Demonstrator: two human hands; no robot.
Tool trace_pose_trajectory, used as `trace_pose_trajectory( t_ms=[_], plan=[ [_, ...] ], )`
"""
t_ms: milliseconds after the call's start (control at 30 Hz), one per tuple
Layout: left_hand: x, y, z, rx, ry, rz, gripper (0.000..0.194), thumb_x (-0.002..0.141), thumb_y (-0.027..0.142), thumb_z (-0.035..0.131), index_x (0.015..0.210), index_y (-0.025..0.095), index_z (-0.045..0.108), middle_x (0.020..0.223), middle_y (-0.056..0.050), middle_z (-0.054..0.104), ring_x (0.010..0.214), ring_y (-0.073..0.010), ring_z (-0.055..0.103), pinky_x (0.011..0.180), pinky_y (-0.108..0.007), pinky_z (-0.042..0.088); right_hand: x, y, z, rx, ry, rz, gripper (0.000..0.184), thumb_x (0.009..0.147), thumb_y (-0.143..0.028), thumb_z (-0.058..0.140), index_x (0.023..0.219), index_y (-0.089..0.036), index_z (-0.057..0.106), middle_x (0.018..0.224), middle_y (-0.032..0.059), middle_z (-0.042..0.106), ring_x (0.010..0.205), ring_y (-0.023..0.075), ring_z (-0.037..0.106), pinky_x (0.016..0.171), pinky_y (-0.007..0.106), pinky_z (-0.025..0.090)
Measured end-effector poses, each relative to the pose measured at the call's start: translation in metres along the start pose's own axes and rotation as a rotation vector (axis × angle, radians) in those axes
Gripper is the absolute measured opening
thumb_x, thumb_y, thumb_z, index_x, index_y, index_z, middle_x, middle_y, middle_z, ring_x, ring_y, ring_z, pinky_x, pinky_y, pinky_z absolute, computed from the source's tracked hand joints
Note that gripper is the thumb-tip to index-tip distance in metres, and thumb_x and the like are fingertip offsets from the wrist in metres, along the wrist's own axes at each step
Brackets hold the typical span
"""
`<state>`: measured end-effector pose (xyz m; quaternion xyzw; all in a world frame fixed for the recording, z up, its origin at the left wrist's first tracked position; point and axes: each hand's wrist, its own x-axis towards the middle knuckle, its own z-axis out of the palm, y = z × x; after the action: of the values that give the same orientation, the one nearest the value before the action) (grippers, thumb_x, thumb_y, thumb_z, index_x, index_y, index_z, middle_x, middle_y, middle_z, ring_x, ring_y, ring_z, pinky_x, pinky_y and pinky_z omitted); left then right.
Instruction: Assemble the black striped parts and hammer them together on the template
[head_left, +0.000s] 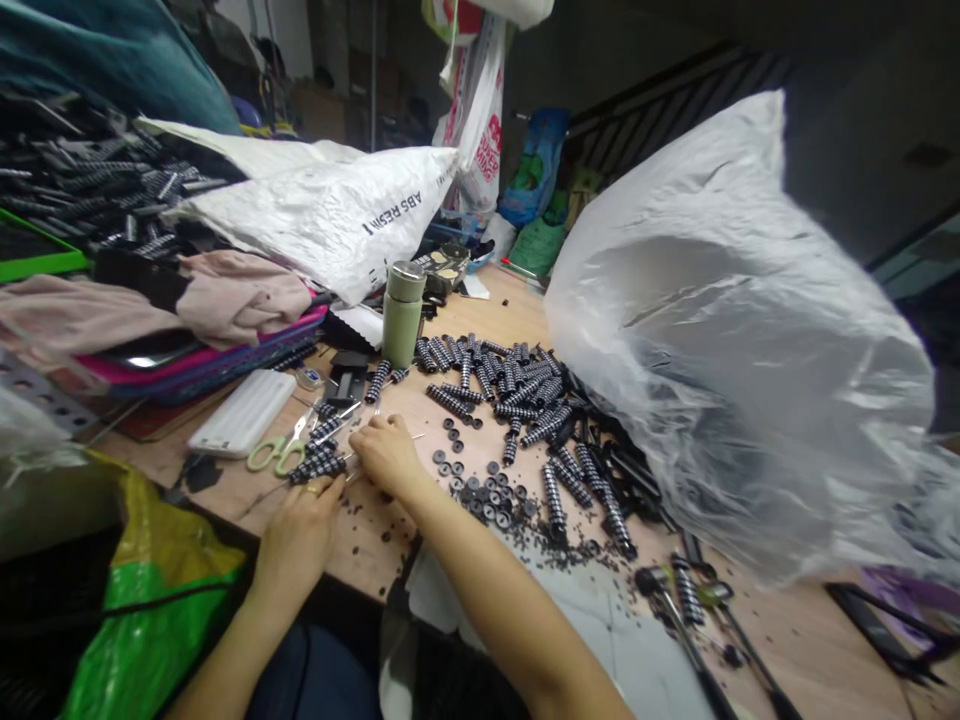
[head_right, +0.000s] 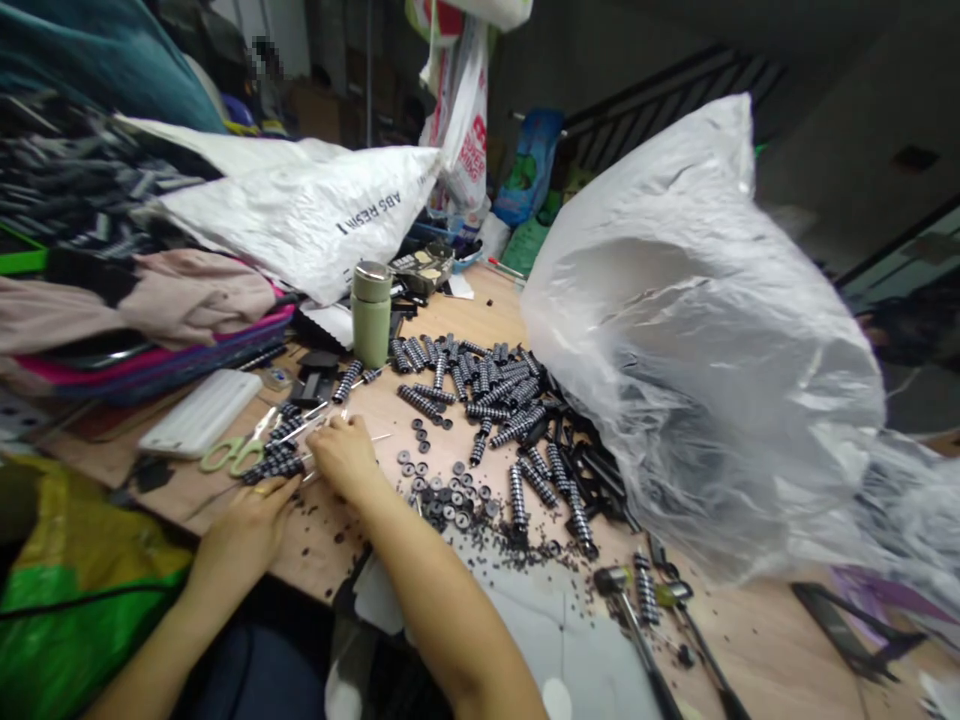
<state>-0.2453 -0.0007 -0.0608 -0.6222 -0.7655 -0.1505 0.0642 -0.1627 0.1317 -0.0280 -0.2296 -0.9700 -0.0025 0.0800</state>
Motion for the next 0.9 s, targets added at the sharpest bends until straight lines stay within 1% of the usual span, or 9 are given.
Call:
trace_pose_trajectory(
  t_ms=[133,233,333,367,433,533,600,733,900],
  plan=[
    [0.004,-0.001,0.004,0.010,0.016,0.011,0.036,0.081,0.015,0.036,0.109,0.011,0.058,0.104,-0.012,0.061,0.094,-0.0256,0.052,0.078,-0.034,0.043,-0.021,0.011,-0.010,0.059,0.086,0.119,0.015,0.087,-0.019,0.043,0.082,-0.020,0.056,0.086,0.0003,0.064,0.092,0.0177,0.045,0.077,0.033,0.026],
    [0.007,0.000,0.002,0.037,0.005,0.006,0.037,0.081,0.018,0.037,0.110,0.010,0.058,0.103,-0.014,0.061,0.091,-0.0264,0.052,0.078,-0.036,0.043,-0.049,0.018,-0.022,0.097,0.126,0.202,0.015,0.087,-0.019,0.043,0.084,-0.021,0.057,0.088,0.0002,0.064,0.093,0.0165,0.045,0.080,0.033,0.024],
    [0.005,0.018,-0.011,0.038,0.131,-0.019,0.039,0.082,0.027,0.039,0.115,0.010,0.054,0.106,-0.016,0.059,0.095,-0.0282,0.052,0.080,-0.039,0.041,-0.093,0.025,-0.033,0.125,0.113,0.294,0.013,0.086,-0.019,0.046,0.083,-0.022,0.058,0.086,0.0006,0.064,0.091,0.0163,0.045,0.078,0.032,0.024],
    [0.004,0.029,-0.017,0.017,0.188,0.027,0.041,0.082,0.030,0.041,0.117,0.012,0.052,0.109,-0.016,0.057,0.099,-0.0288,0.050,0.083,-0.041,0.040,-0.110,0.026,-0.036,0.133,0.104,0.316,0.012,0.086,-0.019,0.047,0.083,-0.022,0.058,0.085,0.0005,0.064,0.090,0.0163,0.045,0.078,0.031,0.025],
    [-0.001,0.059,-0.028,-0.053,0.255,0.244,0.043,0.081,0.033,0.045,0.121,0.018,0.049,0.117,-0.014,0.054,0.108,-0.0290,0.046,0.092,-0.045,0.033,-0.149,0.027,-0.042,0.140,0.084,0.338,0.010,0.084,-0.019,0.049,0.082,-0.022,0.059,0.083,0.0000,0.064,0.087,0.0162,0.046,0.077,0.030,0.026],
    [-0.009,0.109,-0.032,-0.160,0.234,0.659,0.041,0.081,0.027,0.047,0.122,0.027,0.047,0.119,-0.009,0.055,0.112,-0.0262,0.045,0.100,-0.049,0.021,-0.206,0.023,-0.052,0.121,0.074,0.368,0.009,0.083,-0.019,0.050,0.080,-0.021,0.058,0.079,0.0001,0.064,0.082,0.0161,0.046,0.077,0.030,0.028],
    [-0.014,0.138,-0.026,-0.200,0.176,0.834,0.043,0.082,0.020,0.045,0.124,0.028,0.044,0.112,-0.007,0.059,0.106,-0.0235,0.049,0.098,-0.046,0.024,-0.239,0.019,-0.059,0.103,0.081,0.422,0.011,0.084,-0.019,0.049,0.078,-0.020,0.058,0.075,0.0013,0.063,0.080,0.0163,0.047,0.076,0.030,0.030],
    [-0.022,0.181,-0.015,-0.184,0.064,1.003,0.044,0.082,0.015,0.045,0.126,0.023,0.043,0.099,-0.008,0.063,0.090,-0.0213,0.055,0.084,-0.039,0.035,-0.295,0.014,-0.075,0.156,0.130,0.553,0.012,0.084,-0.022,0.050,0.078,-0.019,0.060,0.073,0.0017,0.063,0.078,0.0161,0.048,0.076,0.029,0.032],
    [-0.036,0.217,-0.023,-0.136,0.058,1.129,0.037,0.083,0.017,0.046,0.119,0.020,0.050,0.099,-0.009,0.062,0.089,-0.0221,0.054,0.080,-0.038,0.034,-0.343,0.016,-0.083,0.381,0.221,0.630,0.007,0.080,-0.023,0.058,0.079,-0.019,0.063,0.076,-0.0006,0.066,0.077,0.0130,0.052,0.076,0.024,0.036]
  ],
)
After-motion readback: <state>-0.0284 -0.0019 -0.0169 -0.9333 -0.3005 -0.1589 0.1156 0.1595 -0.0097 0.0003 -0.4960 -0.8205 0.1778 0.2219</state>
